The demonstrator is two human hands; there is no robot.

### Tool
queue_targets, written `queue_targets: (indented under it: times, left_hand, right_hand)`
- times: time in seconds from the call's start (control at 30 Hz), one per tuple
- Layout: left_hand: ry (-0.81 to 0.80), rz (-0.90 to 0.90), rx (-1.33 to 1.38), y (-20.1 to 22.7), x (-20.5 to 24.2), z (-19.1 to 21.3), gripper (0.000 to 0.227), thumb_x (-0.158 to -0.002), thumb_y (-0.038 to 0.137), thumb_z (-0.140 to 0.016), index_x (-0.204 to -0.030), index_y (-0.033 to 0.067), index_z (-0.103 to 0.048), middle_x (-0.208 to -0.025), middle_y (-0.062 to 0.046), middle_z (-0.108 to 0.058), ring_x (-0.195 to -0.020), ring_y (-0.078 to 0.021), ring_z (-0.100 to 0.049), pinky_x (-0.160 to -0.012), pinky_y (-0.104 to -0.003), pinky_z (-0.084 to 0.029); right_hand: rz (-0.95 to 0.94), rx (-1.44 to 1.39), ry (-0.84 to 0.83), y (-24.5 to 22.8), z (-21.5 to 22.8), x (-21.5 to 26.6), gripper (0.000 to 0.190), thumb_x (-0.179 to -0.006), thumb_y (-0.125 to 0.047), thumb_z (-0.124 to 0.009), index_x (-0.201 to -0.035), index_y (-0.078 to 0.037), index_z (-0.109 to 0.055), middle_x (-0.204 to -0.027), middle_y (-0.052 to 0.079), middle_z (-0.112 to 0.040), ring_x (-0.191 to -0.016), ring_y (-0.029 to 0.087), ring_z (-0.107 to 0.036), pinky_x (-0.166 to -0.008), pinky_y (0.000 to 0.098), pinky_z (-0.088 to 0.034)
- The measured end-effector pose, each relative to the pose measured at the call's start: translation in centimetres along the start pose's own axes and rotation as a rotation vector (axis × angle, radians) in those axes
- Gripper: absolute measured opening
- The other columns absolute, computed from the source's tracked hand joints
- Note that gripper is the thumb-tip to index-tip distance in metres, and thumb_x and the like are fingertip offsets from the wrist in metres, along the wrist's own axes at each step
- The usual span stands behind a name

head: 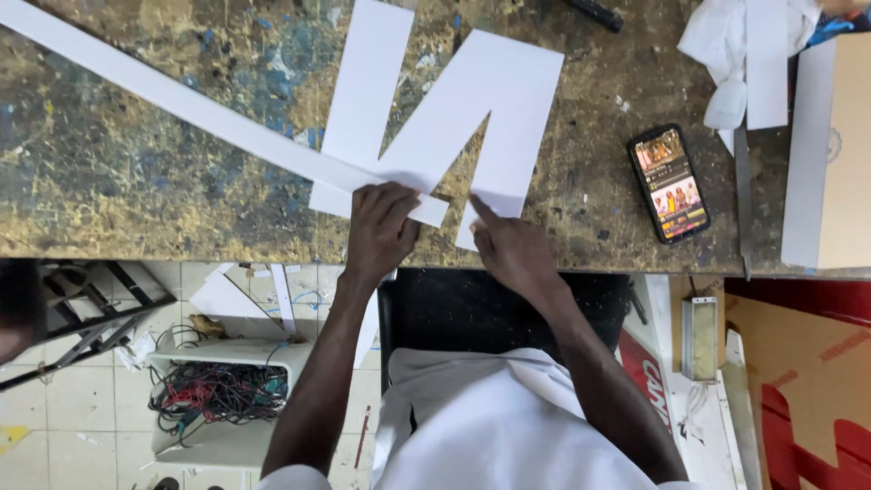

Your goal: The person assembles a large white letter 'N' on a workbench. They apply glue to the edges of the letter pieces and press them together. They then use a staple gun to secure the joints of the letter.

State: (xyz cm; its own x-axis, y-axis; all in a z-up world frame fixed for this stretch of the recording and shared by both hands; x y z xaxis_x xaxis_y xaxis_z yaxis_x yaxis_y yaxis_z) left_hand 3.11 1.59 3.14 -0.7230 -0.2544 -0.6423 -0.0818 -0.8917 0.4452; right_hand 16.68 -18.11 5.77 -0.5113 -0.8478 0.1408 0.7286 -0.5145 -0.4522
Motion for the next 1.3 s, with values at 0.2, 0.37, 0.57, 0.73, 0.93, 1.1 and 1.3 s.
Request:
queue_targets:
  times: [0.2, 0.37, 0.57, 0.73, 0.93, 1.1, 1.3]
  left_hand:
    - [0.133, 0.091, -0.001, -2.1, -1.1, 3.4, 0.019, -0.100, 0.002, -0.076, -0.114, 0.0120, -0.085, -0.123, -0.005, -0.084, -0.118, -0.0308, -0.079, -0.106, -0.051, -0.054]
    - [0.072, 0.078, -0.004, -3.2, -0.5, 2.0, 0.026, -0.092, -0.002, -0.073, -0.113, 0.0096, -0.083, -0.124, -0.007, -0.083, -0.119, -0.0330, -0.078, -0.107, -0.053, -0.053]
    - [0.229, 0.092, -0.084, -3.2, 0.3, 3.8, 0.025, -0.096, 0.003, -0.069, -0.115, 0.0133, -0.082, -0.124, -0.002, -0.082, -0.117, -0.0293, -0.076, -0.107, -0.050, -0.054]
    - [0.230, 0.154, -0.117, -1.9, -1.5, 4.5, 0.020, -0.110, 0.009, -0.062, -0.122, 0.0133, -0.077, -0.136, -0.003, -0.078, -0.128, -0.0292, -0.069, -0.114, -0.049, -0.047]
    - [0.263, 0.225, -0.046, -2.1, -1.5, 4.8, 0.018, -0.119, 0.014, -0.058, -0.127, 0.0134, -0.074, -0.144, -0.002, -0.079, -0.138, -0.0279, -0.068, -0.120, -0.046, -0.043]
    - [0.220, 0.255, -0.025, -2.0, -1.3, 4.6, 0.021, -0.118, 0.014, -0.059, -0.130, 0.0112, -0.076, -0.144, -0.004, -0.079, -0.138, -0.0327, -0.068, -0.121, -0.050, -0.043]
    - [0.136, 0.265, 0.023, -1.9, -1.7, 4.4, 0.026, -0.115, 0.011, -0.060, -0.134, 0.0061, -0.076, -0.143, -0.009, -0.079, -0.138, -0.0374, -0.067, -0.121, -0.053, -0.041]
  right_hand:
    - [-0.183, -0.027, -0.037, 1.5, 3.9, -5.2, 0.068, -0.112, -0.035, -0.058, -0.176, -0.013, -0.050, -0.079, 0.025, -0.080, -0.083, 0.054, -0.080, -0.077, 0.0695, -0.059]
    - [-0.192, -0.044, 0.040, 4.5, 4.0, -9.4, 0.066, -0.116, -0.035, -0.057, -0.176, -0.010, -0.049, -0.070, 0.018, -0.076, -0.070, 0.046, -0.078, -0.070, 0.0591, -0.059]
    - [-0.157, -0.032, 0.031, 5.0, 3.4, -10.8, 0.066, -0.118, -0.037, -0.054, -0.177, -0.009, -0.047, -0.065, 0.010, -0.072, -0.060, 0.036, -0.074, -0.070, 0.0546, -0.060]
    - [-0.130, 0.099, -0.007, 2.6, 3.7, -10.0, 0.062, -0.119, -0.032, -0.052, -0.177, -0.010, -0.048, -0.064, 0.011, -0.072, -0.057, 0.035, -0.074, -0.065, 0.0508, -0.056]
    - [-0.060, 0.027, -0.275, -3.1, 1.6, -6.6, 0.068, -0.114, -0.026, -0.056, -0.178, -0.015, -0.038, -0.087, 0.019, -0.084, -0.072, 0.039, -0.083, -0.079, 0.0588, -0.066]
    - [0.151, -0.011, -0.337, -6.5, -0.4, -3.8, 0.069, -0.111, -0.020, -0.058, -0.176, -0.010, -0.040, -0.086, 0.019, -0.083, -0.064, 0.037, -0.080, -0.073, 0.0571, -0.068]
    - [0.298, -0.222, -0.065, -4.7, 2.5, -2.2, 0.049, -0.113, -0.025, -0.065, -0.159, -0.009, -0.066, -0.102, 0.019, -0.084, -0.091, 0.046, -0.082, -0.073, 0.0587, -0.066]
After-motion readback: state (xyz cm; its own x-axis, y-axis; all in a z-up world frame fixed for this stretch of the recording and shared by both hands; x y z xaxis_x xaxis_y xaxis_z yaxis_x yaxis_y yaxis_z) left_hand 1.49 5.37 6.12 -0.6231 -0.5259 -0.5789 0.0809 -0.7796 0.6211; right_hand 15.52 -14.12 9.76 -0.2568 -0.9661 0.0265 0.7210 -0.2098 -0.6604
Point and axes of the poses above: each hand's wrist, its own x-axis away from the middle knuckle, its own z-axis out of the back of the hand, y = z × x, the point moved 5 cm from there along -x, towards the middle knuckle
